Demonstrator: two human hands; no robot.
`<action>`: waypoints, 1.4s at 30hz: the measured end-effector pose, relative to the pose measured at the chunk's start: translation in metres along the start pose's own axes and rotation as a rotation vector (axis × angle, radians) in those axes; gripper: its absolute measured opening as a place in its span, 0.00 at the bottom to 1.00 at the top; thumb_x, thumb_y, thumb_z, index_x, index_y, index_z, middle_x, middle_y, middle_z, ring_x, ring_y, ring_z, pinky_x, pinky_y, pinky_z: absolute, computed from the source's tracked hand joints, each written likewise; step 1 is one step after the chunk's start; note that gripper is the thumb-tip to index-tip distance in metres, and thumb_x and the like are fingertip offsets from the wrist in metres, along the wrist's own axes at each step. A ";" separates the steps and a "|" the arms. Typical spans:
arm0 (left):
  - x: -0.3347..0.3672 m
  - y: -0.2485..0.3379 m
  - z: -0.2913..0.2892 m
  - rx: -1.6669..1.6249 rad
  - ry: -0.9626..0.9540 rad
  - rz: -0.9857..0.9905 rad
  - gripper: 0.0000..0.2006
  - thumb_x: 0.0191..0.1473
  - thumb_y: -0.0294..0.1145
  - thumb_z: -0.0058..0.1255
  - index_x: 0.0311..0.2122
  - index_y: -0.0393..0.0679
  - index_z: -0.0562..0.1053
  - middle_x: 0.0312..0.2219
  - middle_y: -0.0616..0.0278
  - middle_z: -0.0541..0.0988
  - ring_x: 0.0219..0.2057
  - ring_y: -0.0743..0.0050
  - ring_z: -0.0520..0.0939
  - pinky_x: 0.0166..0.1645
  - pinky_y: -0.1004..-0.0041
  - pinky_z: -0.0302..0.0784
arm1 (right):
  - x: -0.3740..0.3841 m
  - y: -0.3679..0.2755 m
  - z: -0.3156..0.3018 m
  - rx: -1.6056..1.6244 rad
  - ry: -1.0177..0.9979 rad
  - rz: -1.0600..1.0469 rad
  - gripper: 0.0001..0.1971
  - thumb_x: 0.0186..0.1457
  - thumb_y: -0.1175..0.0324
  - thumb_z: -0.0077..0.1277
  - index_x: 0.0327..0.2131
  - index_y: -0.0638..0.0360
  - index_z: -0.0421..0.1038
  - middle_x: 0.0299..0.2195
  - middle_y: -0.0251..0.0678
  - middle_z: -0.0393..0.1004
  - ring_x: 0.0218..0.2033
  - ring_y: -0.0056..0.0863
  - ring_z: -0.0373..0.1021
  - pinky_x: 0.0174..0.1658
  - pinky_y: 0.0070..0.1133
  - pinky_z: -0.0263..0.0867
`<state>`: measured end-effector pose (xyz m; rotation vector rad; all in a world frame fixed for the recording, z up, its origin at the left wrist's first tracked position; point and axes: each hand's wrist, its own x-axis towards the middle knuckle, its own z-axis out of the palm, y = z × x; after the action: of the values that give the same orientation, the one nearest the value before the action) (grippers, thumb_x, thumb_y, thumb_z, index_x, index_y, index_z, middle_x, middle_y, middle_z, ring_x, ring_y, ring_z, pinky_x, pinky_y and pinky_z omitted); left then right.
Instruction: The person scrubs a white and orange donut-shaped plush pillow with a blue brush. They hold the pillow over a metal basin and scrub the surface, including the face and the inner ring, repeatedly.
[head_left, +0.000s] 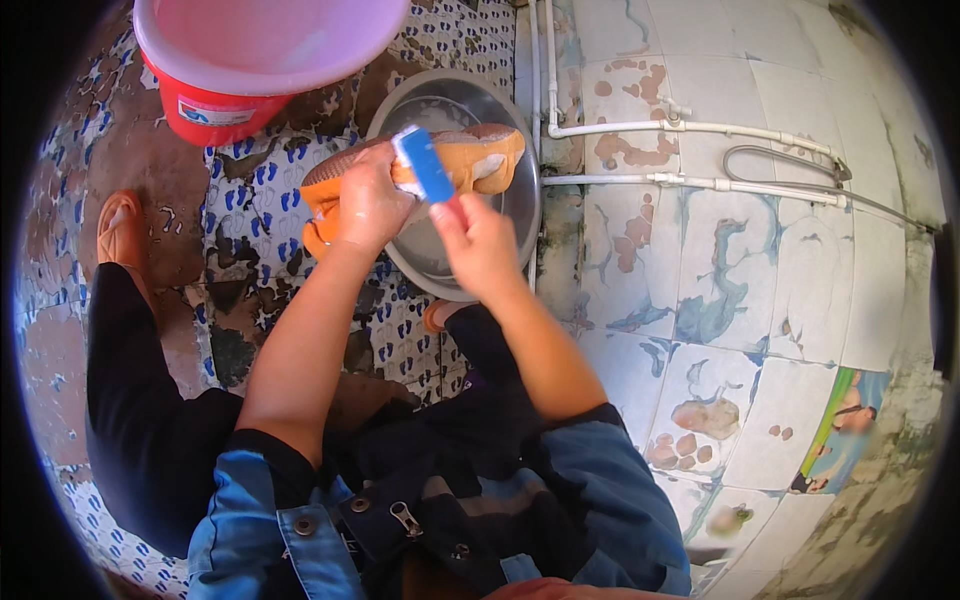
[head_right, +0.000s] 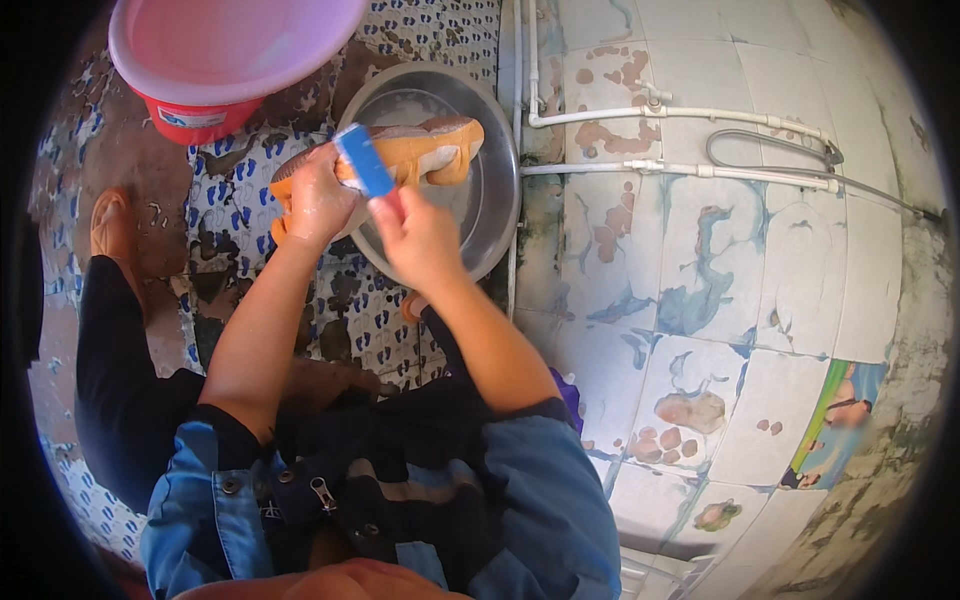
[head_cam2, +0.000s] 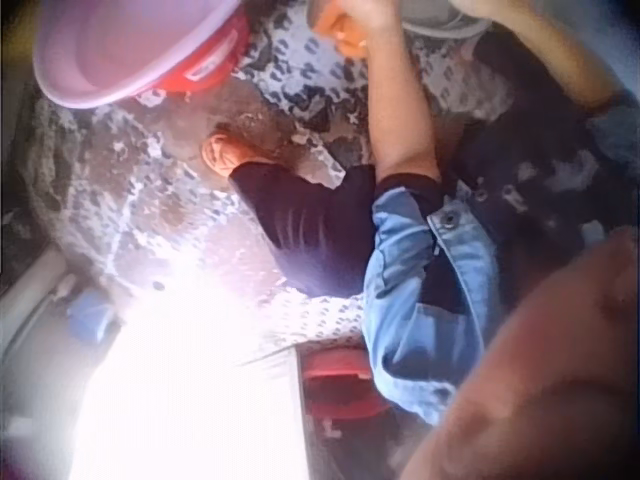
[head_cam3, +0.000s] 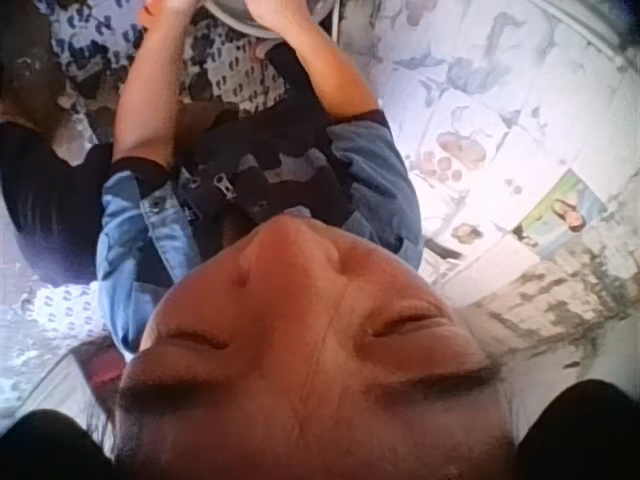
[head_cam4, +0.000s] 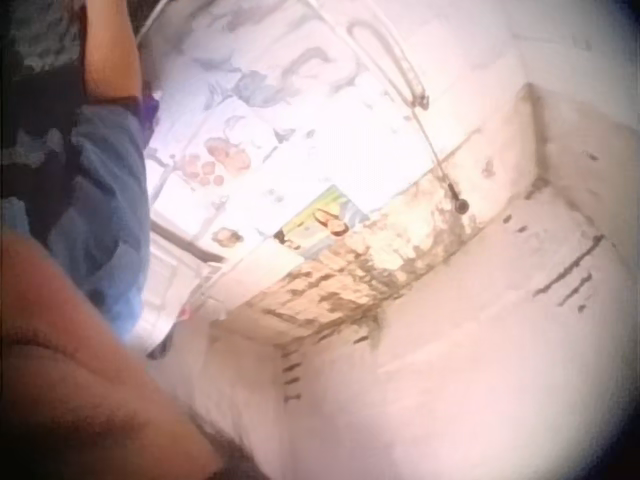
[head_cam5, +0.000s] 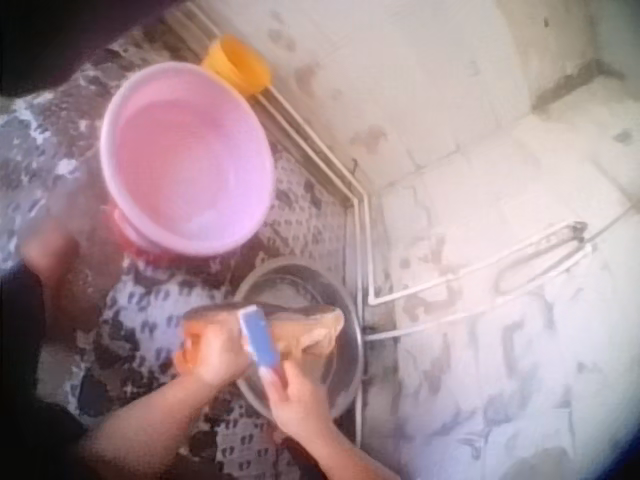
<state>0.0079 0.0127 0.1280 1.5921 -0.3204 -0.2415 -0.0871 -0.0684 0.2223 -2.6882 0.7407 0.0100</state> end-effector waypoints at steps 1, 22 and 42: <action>-0.004 -0.002 0.003 0.016 0.001 0.057 0.17 0.34 0.30 0.62 0.35 0.38 0.75 0.34 0.49 0.77 0.37 0.49 0.77 0.45 0.64 0.72 | 0.009 0.007 -0.006 -0.004 -0.005 0.050 0.16 0.56 0.56 0.48 0.32 0.61 0.72 0.20 0.42 0.71 0.21 0.34 0.69 0.29 0.26 0.63; -0.051 -0.117 -0.004 0.367 0.208 0.220 0.45 0.22 0.58 0.67 0.47 0.41 0.65 0.46 0.45 0.66 0.48 0.47 0.66 0.53 0.53 0.59 | 0.099 0.067 0.009 -0.001 0.516 -0.094 0.14 0.54 0.56 0.50 0.31 0.59 0.69 0.23 0.43 0.73 0.25 0.36 0.70 0.32 0.28 0.64; -0.038 0.039 0.008 0.485 -0.026 0.644 0.11 0.37 0.29 0.46 0.31 0.41 0.70 0.26 0.60 0.68 0.30 0.63 0.72 0.35 0.69 0.67 | 0.109 0.141 -0.044 1.322 0.336 0.165 0.12 0.59 0.65 0.44 0.42 0.61 0.68 0.34 0.35 0.73 0.34 0.27 0.71 0.40 0.25 0.68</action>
<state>-0.0331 0.0174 0.1654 1.8634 -0.9408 0.3380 -0.0669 -0.2498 0.2063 -1.3666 0.6839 -0.6537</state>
